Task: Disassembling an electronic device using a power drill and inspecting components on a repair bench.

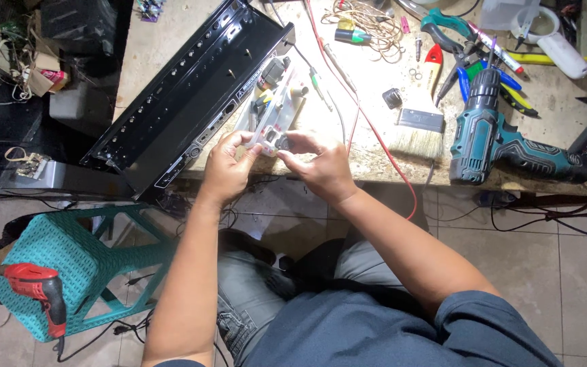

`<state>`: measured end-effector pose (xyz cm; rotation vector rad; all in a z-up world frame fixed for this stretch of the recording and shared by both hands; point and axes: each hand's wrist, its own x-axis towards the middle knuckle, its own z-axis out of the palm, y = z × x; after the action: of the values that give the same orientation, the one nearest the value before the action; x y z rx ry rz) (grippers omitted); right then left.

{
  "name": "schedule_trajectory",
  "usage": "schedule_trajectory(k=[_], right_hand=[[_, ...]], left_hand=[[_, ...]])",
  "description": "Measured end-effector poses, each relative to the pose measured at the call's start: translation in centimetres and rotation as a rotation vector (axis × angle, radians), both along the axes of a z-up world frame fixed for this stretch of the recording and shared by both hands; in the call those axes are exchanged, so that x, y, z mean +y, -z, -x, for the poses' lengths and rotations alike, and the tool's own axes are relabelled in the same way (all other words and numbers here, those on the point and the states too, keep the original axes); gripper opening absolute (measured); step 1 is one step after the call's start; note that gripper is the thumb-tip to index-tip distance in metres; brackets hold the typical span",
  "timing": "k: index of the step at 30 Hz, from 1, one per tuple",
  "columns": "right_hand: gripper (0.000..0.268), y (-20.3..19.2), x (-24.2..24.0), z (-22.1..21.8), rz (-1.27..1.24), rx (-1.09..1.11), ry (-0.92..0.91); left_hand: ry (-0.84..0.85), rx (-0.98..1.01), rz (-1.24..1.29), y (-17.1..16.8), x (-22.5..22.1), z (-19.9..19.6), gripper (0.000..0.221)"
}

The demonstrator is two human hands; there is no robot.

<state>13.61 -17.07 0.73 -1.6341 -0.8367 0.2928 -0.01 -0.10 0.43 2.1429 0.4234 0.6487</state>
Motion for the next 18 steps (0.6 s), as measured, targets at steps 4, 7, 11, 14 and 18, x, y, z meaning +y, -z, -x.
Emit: schedule_trajectory(k=[4, 7, 11, 14, 18], right_hand=[[0.034, -0.1, 0.1, 0.1, -0.034, -0.073, -0.018], [0.035, 0.8, 0.0, 0.0, 0.025, 0.111, -0.098], [0.04, 1.3, 0.1, -0.4, 0.014, 0.375, -0.162], [0.044, 0.7, 0.1, -0.1, -0.048, 0.5, -0.171], [0.031, 0.1, 0.6, 0.1, -0.003, 0.502, -0.119]], left_hand=[[-0.008, 0.008, 0.01, -0.2, -0.3, -0.1, 0.017], [-0.006, 0.01, 0.008, -0.5, -0.5, -0.3, 0.016], [-0.016, -0.009, 0.036, -0.3, -0.4, -0.3, 0.016], [-0.016, -0.01, 0.039, -0.5, -0.6, -0.3, 0.017], [-0.021, 0.002, 0.013, 0.2, -0.2, -0.1, 0.018]])
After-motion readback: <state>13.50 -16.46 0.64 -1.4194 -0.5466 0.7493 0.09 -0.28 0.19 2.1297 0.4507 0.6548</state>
